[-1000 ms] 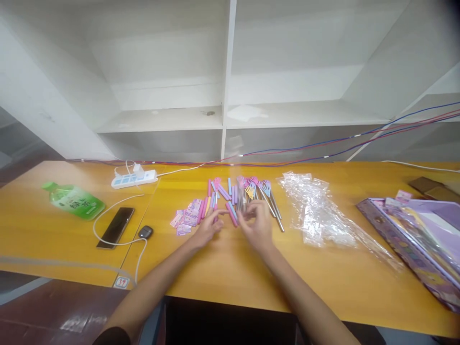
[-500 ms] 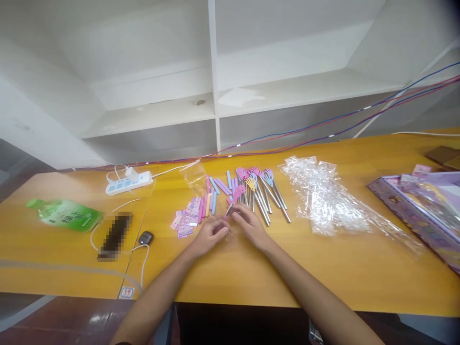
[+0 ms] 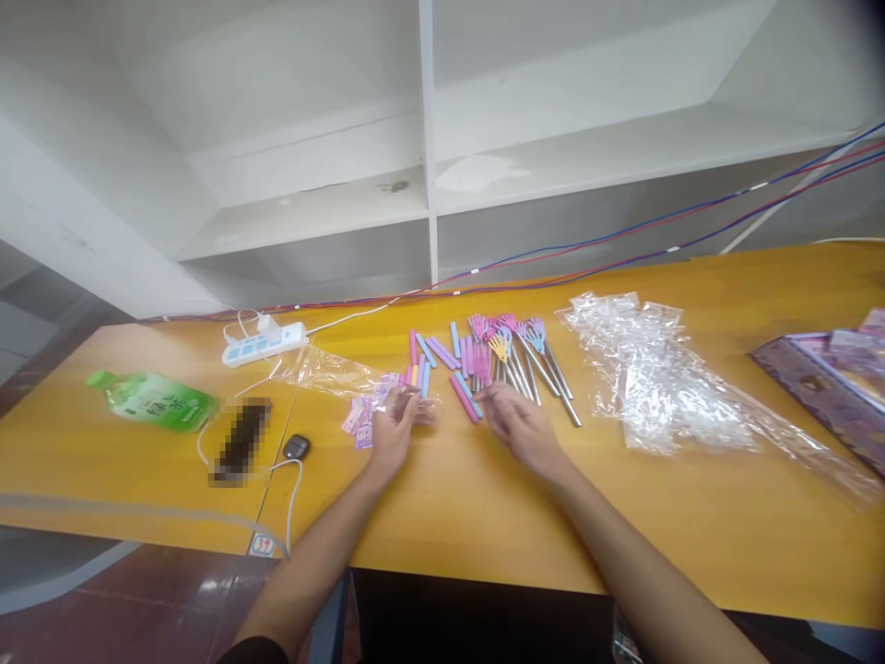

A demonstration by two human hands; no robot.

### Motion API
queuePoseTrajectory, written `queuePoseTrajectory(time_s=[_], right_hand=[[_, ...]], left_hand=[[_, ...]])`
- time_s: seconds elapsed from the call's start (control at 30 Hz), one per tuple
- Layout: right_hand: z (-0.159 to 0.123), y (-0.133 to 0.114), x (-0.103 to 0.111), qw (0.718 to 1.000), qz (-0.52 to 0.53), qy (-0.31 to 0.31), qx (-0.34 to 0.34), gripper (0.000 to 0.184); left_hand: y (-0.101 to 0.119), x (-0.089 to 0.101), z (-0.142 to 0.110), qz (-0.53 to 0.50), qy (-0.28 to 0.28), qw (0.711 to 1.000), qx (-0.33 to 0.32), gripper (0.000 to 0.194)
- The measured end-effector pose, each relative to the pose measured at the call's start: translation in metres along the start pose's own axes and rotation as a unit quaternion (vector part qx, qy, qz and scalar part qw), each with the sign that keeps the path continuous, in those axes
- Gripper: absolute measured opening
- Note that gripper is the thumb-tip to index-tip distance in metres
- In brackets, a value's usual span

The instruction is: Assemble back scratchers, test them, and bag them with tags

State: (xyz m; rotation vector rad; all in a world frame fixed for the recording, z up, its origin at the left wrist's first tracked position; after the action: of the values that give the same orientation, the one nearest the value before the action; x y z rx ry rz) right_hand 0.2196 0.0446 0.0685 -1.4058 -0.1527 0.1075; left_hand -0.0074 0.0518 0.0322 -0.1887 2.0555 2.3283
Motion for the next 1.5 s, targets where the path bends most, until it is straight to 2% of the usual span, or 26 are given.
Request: queuePoseTrajectory(time_s=[0.07,0.1,0.2,0.3,0.47,0.63,0.83,1.17,1.33,1.5], right_hand=[[-0.007,0.001,-0.025,0.984,-0.149,-0.083,0.050,0.038],[-0.010,0.004,-0.035,0.970,-0.213,-0.100,0.068,0.039],[-0.013,0.017,-0.049,0.931,-0.344,-0.095,0.078,0.043],[-0.011,0.024,-0.046,0.913,-0.395,-0.079,0.068,0.043],[-0.006,0.021,-0.030,0.919,-0.386,-0.079,0.018,0.038],[-0.006,0.022,-0.024,0.921,-0.371,-0.110,-0.043,0.034],[-0.005,0.022,-0.023,0.925,-0.355,-0.134,-0.032,0.035],[-0.004,0.017,-0.023,0.929,-0.330,-0.162,-0.031,0.036],[-0.004,0.014,-0.026,0.937,-0.313,-0.154,-0.030,0.037],[-0.003,0.018,-0.025,0.951,-0.274,-0.135,-0.052,0.032]], left_hand=[[0.005,0.002,0.002,-0.004,0.009,1.000,-0.011,0.044],[0.007,0.003,0.002,-0.011,0.013,1.000,-0.015,0.043],[0.011,0.009,0.007,-0.050,0.038,0.998,-0.019,0.041],[0.009,0.017,0.013,-0.095,0.073,0.993,-0.007,0.043],[0.005,0.021,0.019,-0.138,0.111,0.984,0.019,0.047],[0.004,0.019,0.018,-0.167,0.118,0.978,0.035,0.046],[0.005,0.015,0.018,-0.173,0.074,0.981,0.036,0.039],[0.004,0.007,0.013,-0.164,0.000,0.985,0.060,0.041],[0.004,-0.005,0.006,-0.164,-0.038,0.983,0.076,0.046],[-0.004,-0.011,-0.001,-0.115,-0.064,0.988,0.079,0.050]])
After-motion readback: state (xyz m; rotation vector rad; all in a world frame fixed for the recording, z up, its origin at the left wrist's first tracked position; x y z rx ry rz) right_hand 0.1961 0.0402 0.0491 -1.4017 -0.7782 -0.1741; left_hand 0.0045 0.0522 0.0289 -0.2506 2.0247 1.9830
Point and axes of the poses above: each hand's wrist, its own z-axis towards the middle knuckle, its own x-axis out of the back of the hand, y = z × x, the point moved 6 cm from there along z, towards the middle knuckle, and after that the axes turned 7 degrees about -x, right-handed, at the moved point
